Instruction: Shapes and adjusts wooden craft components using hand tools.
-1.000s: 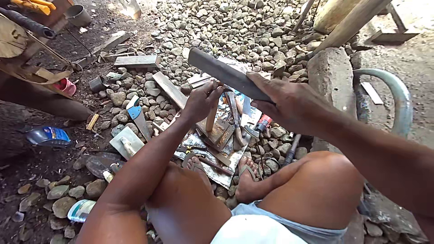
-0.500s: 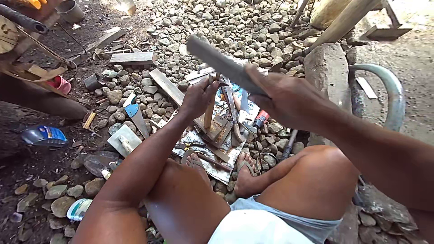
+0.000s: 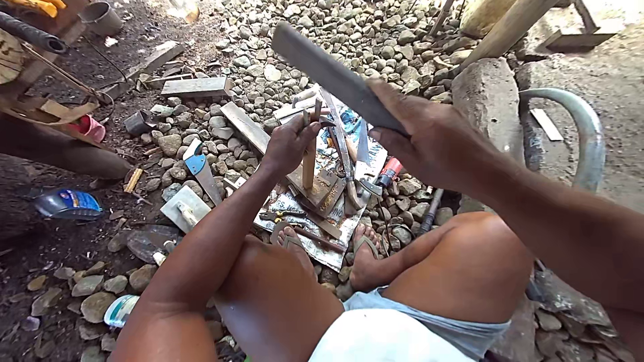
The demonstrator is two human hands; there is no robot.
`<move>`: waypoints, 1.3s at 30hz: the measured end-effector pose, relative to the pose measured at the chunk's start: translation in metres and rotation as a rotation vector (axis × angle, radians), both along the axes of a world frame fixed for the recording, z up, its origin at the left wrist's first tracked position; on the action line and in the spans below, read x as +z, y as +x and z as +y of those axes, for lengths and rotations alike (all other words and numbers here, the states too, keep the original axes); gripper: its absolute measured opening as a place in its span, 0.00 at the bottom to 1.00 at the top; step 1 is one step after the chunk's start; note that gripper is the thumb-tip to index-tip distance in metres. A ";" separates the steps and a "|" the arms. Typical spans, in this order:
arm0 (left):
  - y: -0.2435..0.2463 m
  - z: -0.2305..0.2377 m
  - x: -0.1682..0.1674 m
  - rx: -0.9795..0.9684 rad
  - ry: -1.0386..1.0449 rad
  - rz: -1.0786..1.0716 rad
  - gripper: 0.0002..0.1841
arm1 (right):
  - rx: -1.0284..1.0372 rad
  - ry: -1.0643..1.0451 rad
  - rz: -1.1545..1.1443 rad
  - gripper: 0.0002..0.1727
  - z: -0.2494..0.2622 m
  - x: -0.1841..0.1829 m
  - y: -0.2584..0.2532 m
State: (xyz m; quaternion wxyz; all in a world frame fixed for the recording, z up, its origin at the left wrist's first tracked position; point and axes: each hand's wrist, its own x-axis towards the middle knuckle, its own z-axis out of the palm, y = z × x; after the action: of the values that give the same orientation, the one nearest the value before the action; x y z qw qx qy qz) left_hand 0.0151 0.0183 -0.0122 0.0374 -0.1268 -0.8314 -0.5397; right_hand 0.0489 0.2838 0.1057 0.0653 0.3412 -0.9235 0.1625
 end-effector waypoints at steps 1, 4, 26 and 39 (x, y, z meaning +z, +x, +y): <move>0.001 0.000 0.001 0.002 0.002 -0.004 0.17 | 0.003 -0.011 0.011 0.36 -0.001 -0.003 0.000; 0.000 0.003 0.003 0.040 -0.022 -0.013 0.14 | 0.025 0.142 -0.134 0.36 -0.002 -0.001 -0.005; -0.002 -0.016 0.003 -0.098 0.090 0.016 0.11 | 0.133 -0.055 -0.041 0.34 0.036 -0.009 -0.028; -0.005 -0.013 -0.002 -0.128 0.182 0.160 0.08 | 0.153 0.023 -0.001 0.33 0.038 -0.012 -0.035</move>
State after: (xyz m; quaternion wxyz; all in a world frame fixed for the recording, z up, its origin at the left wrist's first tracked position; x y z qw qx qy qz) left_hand 0.0101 0.0053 -0.0140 0.0804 -0.2182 -0.7637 -0.6023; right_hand 0.0143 0.3215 0.0941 0.0483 0.4112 -0.8967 0.1567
